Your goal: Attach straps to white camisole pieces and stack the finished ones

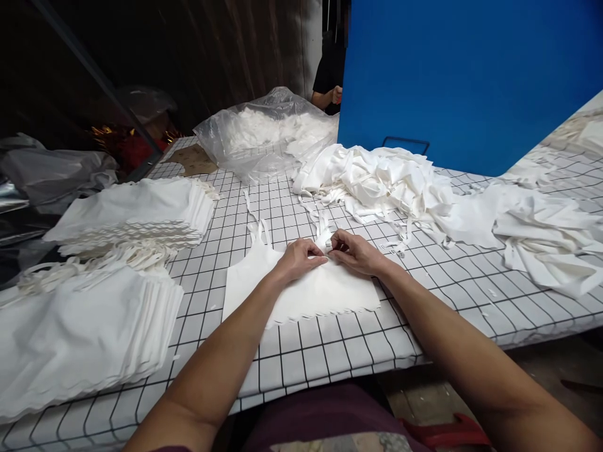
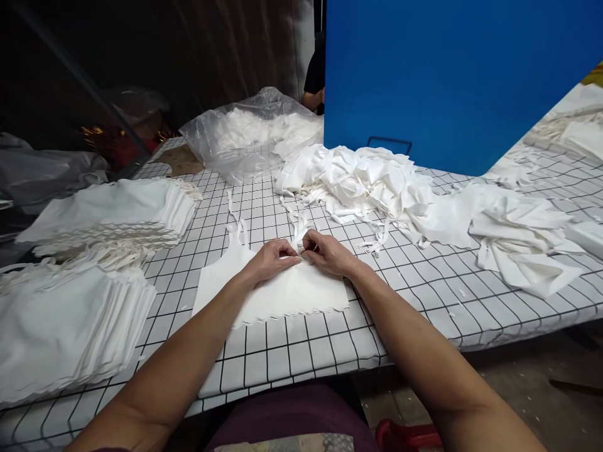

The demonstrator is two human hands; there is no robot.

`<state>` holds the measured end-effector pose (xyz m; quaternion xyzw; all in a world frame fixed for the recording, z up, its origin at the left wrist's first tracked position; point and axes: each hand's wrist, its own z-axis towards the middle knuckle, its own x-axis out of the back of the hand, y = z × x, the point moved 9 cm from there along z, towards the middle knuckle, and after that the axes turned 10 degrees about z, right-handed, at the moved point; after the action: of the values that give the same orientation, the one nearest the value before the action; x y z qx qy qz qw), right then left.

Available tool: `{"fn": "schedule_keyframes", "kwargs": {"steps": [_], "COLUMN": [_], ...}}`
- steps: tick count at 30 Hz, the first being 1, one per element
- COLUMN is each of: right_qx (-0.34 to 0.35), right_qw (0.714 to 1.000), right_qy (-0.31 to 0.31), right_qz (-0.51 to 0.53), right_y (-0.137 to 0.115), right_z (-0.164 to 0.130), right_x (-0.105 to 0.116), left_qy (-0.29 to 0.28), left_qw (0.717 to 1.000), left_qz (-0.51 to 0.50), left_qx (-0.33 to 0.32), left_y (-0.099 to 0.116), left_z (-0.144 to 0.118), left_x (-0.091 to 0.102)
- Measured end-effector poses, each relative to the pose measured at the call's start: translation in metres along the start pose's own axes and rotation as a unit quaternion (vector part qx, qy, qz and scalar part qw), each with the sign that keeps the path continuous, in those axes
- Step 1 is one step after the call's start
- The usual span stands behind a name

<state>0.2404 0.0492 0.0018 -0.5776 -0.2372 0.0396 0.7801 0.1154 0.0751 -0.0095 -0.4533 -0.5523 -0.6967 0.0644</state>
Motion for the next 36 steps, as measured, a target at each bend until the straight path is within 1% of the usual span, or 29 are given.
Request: {"fn": "schedule_keyframes", "kwargs": {"steps": [6,12,16,23,27,29,31,33,36], "right_qx": [-0.009,-0.005,0.000,0.033,0.020,0.005,-0.011,-0.025,-0.051], "right_qw": [1.000,0.999,0.999,0.996,0.992,0.992,0.992,0.989,0.974], "right_qy": [-0.012,0.005,0.031,0.084,0.117,0.123,0.106,0.082,0.072], "right_qz": [-0.011,-0.036,-0.028,0.013,0.032,0.042,0.067,0.117,0.208], "right_y": [0.000,-0.002,-0.002,-0.004,0.001,0.004,0.005,0.005,0.007], "right_z": [-0.002,0.000,0.001,0.003,0.002,0.002,0.002,0.002,0.002], "right_x": [0.001,-0.001,-0.004,-0.008,-0.006,-0.005,-0.008,-0.012,-0.016], "left_qy": [-0.003,0.004,0.006,0.014,0.017,0.023,0.025,0.022,0.025], "left_qw": [1.000,1.000,0.999,0.997,0.997,0.997,0.997,0.997,0.998], "left_qz": [0.007,0.016,0.034,0.067,0.073,0.072,0.073,0.070,0.060], "left_qx": [-0.003,-0.004,-0.014,-0.018,-0.018,-0.012,-0.002,0.012,0.024], "left_y": [0.000,0.000,0.002,0.003,0.001,0.001,0.001,0.002,0.003], "left_z": [0.001,0.001,0.001,0.004,0.005,0.005,0.004,0.003,0.001], "left_x": [0.000,-0.001,-0.001,0.000,-0.001,-0.001,0.000,0.001,0.003]}}
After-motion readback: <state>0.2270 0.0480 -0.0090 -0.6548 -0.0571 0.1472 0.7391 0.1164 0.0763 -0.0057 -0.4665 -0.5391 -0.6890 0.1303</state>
